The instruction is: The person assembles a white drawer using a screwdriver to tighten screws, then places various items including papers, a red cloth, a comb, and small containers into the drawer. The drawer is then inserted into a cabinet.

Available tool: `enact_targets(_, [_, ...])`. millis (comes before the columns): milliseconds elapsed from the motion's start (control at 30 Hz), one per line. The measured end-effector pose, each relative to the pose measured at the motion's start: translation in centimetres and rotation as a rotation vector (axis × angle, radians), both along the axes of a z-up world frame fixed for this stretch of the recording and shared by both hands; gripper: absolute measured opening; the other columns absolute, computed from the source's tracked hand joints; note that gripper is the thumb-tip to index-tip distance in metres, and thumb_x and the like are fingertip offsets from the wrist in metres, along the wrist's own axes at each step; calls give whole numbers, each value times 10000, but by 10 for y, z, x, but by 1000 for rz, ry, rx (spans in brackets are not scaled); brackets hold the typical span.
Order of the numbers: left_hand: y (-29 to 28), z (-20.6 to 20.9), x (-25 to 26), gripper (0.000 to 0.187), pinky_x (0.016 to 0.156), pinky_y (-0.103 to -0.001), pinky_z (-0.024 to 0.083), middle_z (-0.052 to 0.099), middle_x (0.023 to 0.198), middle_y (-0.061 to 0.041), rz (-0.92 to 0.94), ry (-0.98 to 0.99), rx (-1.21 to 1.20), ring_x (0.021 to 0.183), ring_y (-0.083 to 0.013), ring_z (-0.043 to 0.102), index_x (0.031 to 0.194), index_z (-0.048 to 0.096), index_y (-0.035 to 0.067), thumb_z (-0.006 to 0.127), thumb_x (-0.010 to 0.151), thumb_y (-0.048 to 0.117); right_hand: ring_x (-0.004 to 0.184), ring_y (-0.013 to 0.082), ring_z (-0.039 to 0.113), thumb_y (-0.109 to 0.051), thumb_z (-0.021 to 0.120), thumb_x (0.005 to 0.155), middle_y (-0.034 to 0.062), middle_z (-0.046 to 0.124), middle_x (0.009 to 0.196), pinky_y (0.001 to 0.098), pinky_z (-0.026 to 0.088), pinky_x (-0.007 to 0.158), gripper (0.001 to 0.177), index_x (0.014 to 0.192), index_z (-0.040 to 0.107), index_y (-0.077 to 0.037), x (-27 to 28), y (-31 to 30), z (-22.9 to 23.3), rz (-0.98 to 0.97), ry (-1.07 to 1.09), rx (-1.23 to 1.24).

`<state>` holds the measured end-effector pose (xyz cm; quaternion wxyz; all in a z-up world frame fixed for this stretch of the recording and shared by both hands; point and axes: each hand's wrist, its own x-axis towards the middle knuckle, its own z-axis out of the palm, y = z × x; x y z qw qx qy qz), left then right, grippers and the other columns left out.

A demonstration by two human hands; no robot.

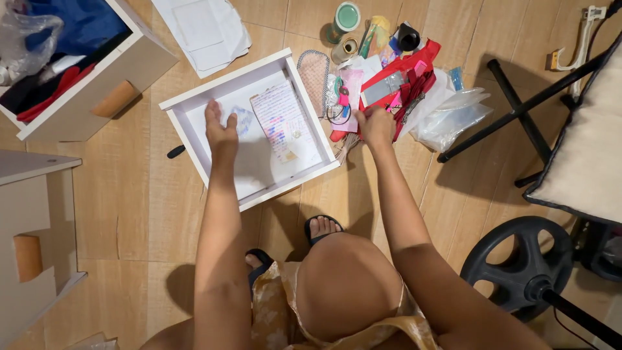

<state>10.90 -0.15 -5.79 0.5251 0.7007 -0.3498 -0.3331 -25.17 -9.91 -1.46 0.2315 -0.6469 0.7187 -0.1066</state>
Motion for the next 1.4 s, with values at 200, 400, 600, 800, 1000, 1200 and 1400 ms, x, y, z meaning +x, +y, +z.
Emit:
enact_targets(200, [-7, 50, -48, 244, 1007, -351, 560, 658, 1224, -144, 78, -325, -99, 1141, -257, 667, 1177, 675, 12, 688, 933, -5, 660, 293, 684, -202, 869, 829, 124, 693, 763, 421, 537, 643, 258, 792, 686, -24, -2, 13, 8, -92, -161, -210])
enact_targets(400, [-34, 67, -163, 333, 815, -255, 543, 735, 1085, -40, -296, 555, 49, 937, -91, 679, 1181, 670, -13, 772, 911, 152, 1011, 276, 656, -25, 835, 804, 61, 716, 1076, 435, 489, 841, 170, 867, 677, -33, 31, 48, 87, 470, -79, -618])
enact_targets(600, [-40, 53, -147, 241, 801, -275, 549, 767, 1021, -78, -108, 517, -164, 898, -115, 693, 1091, 729, -58, 741, 930, 120, 1023, 306, 648, -133, 862, 799, 97, 715, 1105, 432, 485, 869, 208, 948, 740, -54, 45, 55, 95, 504, -335, -513])
enact_targets(800, [-93, 76, -34, 583, 836, -325, 604, 639, 1238, -86, -30, 798, 33, 1021, -175, 687, 1416, 415, -32, 698, 986, 241, 796, 259, 684, -90, 779, 921, 115, 722, 925, 361, 524, 719, 102, 998, 754, -29, -15, 36, 37, -97, -361, -260])
enact_targets(1000, [-67, 62, -38, 545, 809, -273, 531, 669, 1147, -106, 4, 112, 134, 900, -162, 632, 1351, 502, -28, 755, 912, 171, 1207, 365, 534, -202, 901, 796, 253, 615, 1274, 459, 456, 1025, 550, 1233, 627, -11, -42, 10, 11, -29, -58, -473])
enact_targets(1200, [-20, 43, -100, 208, 801, -248, 542, 712, 1020, -57, -100, 248, 42, 886, -108, 643, 1166, 690, -7, 691, 986, 97, 1389, 387, 435, -306, 780, 862, 214, 524, 1468, 692, 163, 1153, 636, 1385, 591, 3, -33, -9, -28, 248, 358, -320])
enact_targets(1400, [-13, 75, -114, 170, 715, -254, 506, 717, 1040, -25, -157, 196, 67, 911, -99, 655, 1125, 705, 26, 662, 970, 81, 1454, 396, 439, -38, 702, 883, 216, 534, 1540, 552, 211, 1199, 349, 1229, 719, -83, -50, 2, -7, 102, 63, -551])
